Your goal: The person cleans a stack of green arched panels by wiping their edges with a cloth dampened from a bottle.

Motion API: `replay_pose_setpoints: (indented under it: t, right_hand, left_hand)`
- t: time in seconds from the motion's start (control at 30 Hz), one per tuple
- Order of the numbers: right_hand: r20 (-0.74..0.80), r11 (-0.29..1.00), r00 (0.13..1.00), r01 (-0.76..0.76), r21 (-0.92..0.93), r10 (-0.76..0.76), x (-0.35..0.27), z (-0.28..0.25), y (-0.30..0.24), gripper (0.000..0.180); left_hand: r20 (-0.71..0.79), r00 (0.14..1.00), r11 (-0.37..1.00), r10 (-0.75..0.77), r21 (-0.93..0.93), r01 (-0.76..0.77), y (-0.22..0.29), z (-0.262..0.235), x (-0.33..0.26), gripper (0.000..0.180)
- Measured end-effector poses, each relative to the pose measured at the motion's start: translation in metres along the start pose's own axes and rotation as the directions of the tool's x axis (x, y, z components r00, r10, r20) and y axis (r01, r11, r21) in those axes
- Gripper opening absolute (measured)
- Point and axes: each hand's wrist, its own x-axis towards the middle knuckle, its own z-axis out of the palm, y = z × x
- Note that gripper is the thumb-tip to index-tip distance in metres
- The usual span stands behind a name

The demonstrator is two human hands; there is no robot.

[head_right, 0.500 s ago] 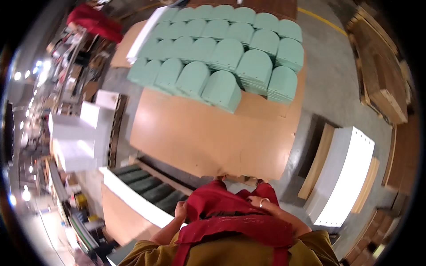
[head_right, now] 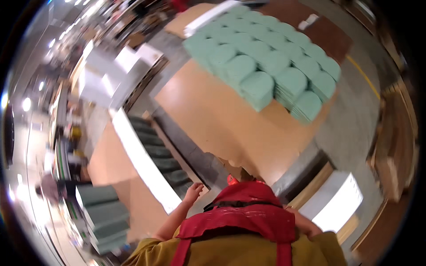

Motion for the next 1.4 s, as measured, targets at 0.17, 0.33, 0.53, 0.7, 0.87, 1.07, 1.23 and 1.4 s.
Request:
replay_pose_setpoints:
  t: [0.17,0.33,0.53,0.7,0.87,1.07,1.23,1.4]
  right_hand:
    - [0.071,0.995,0.996,0.057,-0.082,-0.051,0.021,-0.022,-0.042,0.034]
    - [0.215,0.944,0.968,0.187,-0.271,-0.130,0.045,-0.051,-0.084,0.033]
    - [0.345,0.848,0.928,0.291,-0.444,-0.138,0.060,-0.080,-0.115,0.032]
    - [0.435,0.773,0.890,0.369,-0.516,-0.134,0.070,-0.078,-0.140,0.031]
    - [0.536,0.674,0.832,0.478,-0.563,-0.143,0.080,-0.037,-0.181,0.030]
    - [0.654,0.531,0.743,0.614,-0.583,-0.141,0.073,0.071,-0.253,0.029]
    - [0.710,0.441,0.691,0.684,-0.582,-0.135,0.051,0.194,-0.296,0.028]
    - [0.710,0.426,0.696,0.676,-0.602,-0.102,0.025,0.301,-0.321,0.027]
  left_hand:
    - [-0.057,0.998,1.000,-0.013,0.007,0.013,-0.050,0.022,-0.014,0.038]
    - [-0.156,0.976,0.987,-0.152,-0.083,0.141,-0.101,0.058,-0.095,0.037]
    - [-0.295,0.900,0.936,-0.320,-0.244,0.253,-0.147,0.133,-0.182,0.037]
    - [-0.313,0.860,0.909,-0.403,-0.247,0.336,-0.154,0.160,-0.229,0.042]
    - [-0.338,0.832,0.877,-0.440,-0.361,0.317,-0.187,0.168,-0.256,0.043]
    - [-0.415,0.762,0.813,-0.497,-0.530,0.242,-0.269,0.181,-0.304,0.049]
    - [-0.415,0.663,0.685,-0.623,-0.699,0.206,-0.361,0.201,-0.398,0.045]
    - [-0.341,0.549,0.567,-0.763,-0.761,0.316,-0.422,0.160,-0.508,0.038]
